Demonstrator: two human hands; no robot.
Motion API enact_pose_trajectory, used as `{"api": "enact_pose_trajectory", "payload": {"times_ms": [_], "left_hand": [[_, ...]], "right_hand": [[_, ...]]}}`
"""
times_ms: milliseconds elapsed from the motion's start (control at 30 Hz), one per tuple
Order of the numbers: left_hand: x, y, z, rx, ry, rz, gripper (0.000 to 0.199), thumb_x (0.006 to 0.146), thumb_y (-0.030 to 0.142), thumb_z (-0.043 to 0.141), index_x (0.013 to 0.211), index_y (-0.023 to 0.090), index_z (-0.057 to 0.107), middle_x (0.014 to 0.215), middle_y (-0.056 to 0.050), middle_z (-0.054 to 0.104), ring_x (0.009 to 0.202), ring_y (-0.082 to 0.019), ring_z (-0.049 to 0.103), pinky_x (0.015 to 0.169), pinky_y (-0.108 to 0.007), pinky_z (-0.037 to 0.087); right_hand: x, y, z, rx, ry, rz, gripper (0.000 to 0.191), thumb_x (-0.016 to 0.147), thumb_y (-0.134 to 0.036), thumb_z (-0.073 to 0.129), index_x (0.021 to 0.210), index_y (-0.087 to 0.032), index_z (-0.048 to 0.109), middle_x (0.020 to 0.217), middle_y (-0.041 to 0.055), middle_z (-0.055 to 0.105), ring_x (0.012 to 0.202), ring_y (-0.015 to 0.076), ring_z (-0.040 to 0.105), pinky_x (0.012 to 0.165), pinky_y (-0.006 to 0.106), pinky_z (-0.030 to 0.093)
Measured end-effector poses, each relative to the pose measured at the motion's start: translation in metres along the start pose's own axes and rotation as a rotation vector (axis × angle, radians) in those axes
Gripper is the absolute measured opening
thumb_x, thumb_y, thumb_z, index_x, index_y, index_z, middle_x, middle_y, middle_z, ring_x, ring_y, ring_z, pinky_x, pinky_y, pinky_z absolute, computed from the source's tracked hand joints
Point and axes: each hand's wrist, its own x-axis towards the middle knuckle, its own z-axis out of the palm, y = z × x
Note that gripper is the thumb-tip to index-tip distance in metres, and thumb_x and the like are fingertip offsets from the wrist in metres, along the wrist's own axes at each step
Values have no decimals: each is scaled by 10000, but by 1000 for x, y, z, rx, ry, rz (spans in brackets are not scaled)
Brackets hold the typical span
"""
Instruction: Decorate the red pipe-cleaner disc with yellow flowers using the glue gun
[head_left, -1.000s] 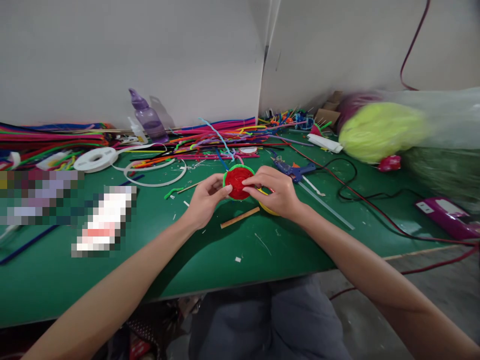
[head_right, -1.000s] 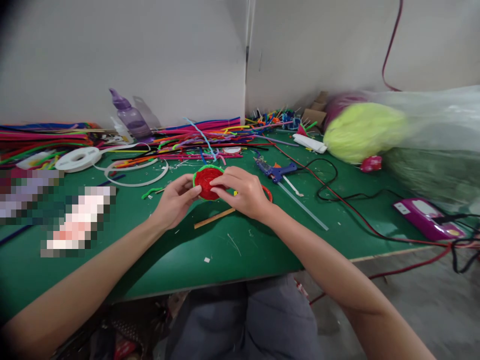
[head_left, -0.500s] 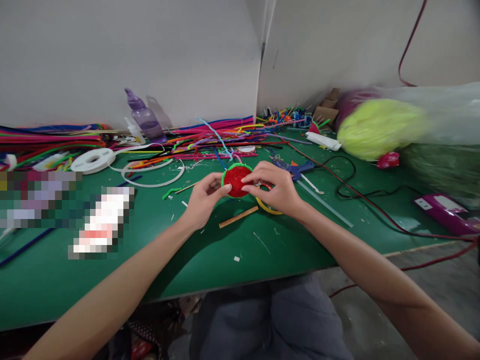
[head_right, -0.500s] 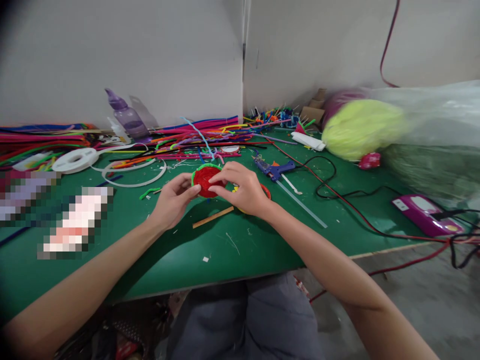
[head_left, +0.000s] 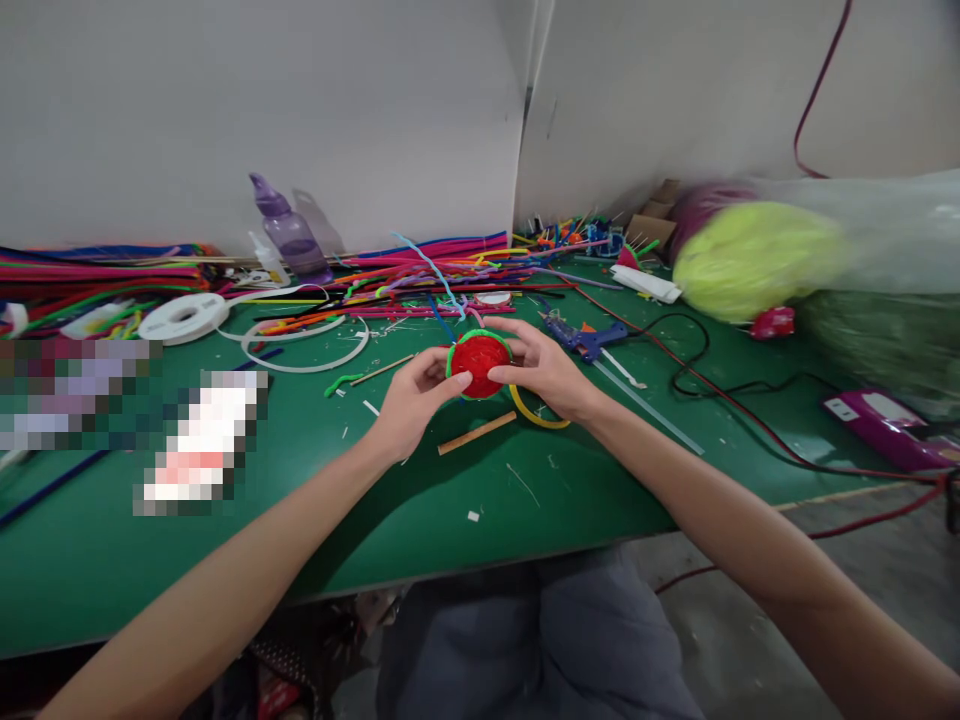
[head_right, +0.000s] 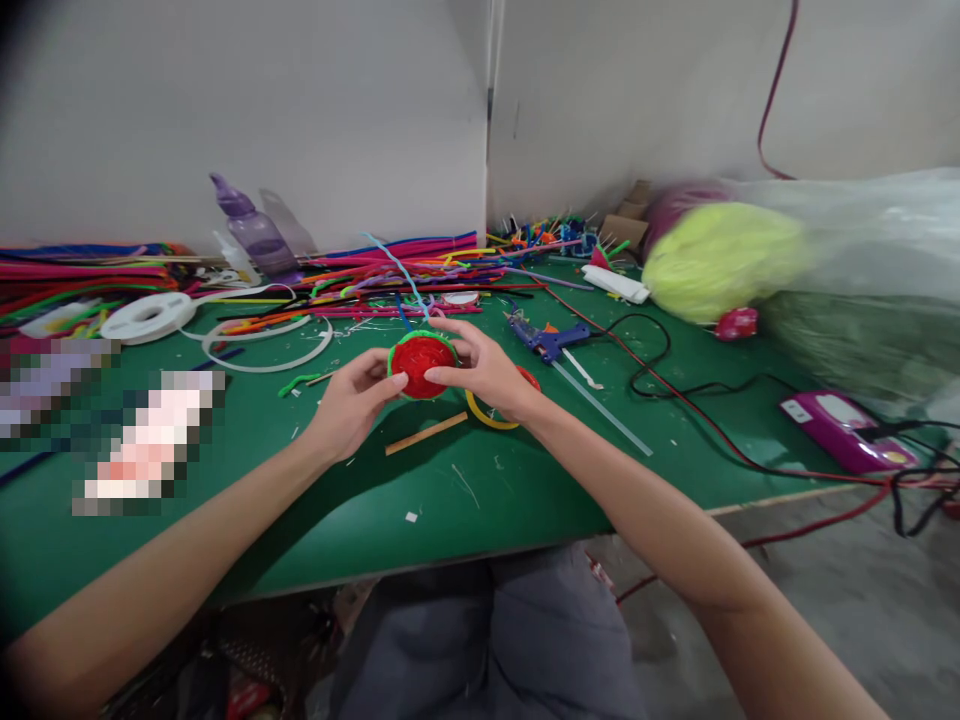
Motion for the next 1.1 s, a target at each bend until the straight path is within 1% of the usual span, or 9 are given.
{"api": "enact_pose_trajectory", "payload": {"times_ms": [67,133,233,400,500,567,733,867,1100], "left_hand": [[0,0,1,7,1,2,269,720,294,793,921,181,654,930,-11,668,854,-126,603,799,-250,493],[-1,0,3,23,17,-6,283,695,290,811,883,175,633,910,-4,666,860,-128,607,813,-252,491],[-2,1,5,44,40,-18,308,673,302,821,859,172,612,860,5,657,817,-126,609,785,-252,497],[-1,0,4,76,62,7,321,673,329,813,866,171,611,860,1,657,795,-126,609,766,-255,500],[-1,-2,3,87,62,20,334,670,350,813,857,174,601,839,7,649,772,-124,600,745,-253,498],[-1,-2,2,93,64,28,340,667,360,815,850,175,596,823,12,641,758,-123,592,734,-252,495],[-2,-1,3,100,44,22,332,675,342,815,870,176,604,824,8,648,763,-127,596,745,-256,488],[-2,-1,3,118,46,16,335,660,338,827,852,171,608,816,3,650,764,-132,596,756,-262,487],[-1,1,4,-13,29,-43,291,714,375,787,854,170,635,830,5,644,767,-118,586,735,-241,493]], "right_hand": [[0,1,0,-12,-4,-4,721,671,-296,818,1308,-225,486,1050,48,715,957,225,699,914,439,567],[0,2,0,-29,-13,-22,721,668,-296,824,1301,-215,489,1048,53,714,953,225,704,907,434,574],[0,5,1,-66,-19,-71,710,667,-305,831,1286,-212,497,1101,66,699,982,221,700,919,422,574],[-1,5,3,-146,-27,-134,681,710,-347,808,1301,-215,497,1185,87,666,1057,224,675,942,411,565],[-2,3,3,-148,-58,-154,648,737,-355,788,1301,-218,501,1275,99,619,1109,226,652,950,400,561],[-2,3,2,-141,-71,-153,645,753,-364,775,1315,-224,491,1289,98,609,1112,225,649,939,395,567],[-2,3,1,-169,-93,-143,696,771,-394,760,1366,-233,438,1207,85,648,1063,221,668,905,394,583],[-1,3,-1,-140,-79,-125,712,740,-366,791,1352,-229,454,1178,79,662,1050,224,675,912,398,580],[-1,2,-4,-47,-90,-53,661,772,-317,755,1356,-231,458,1053,51,710,1005,213,690,913,411,573]]}}
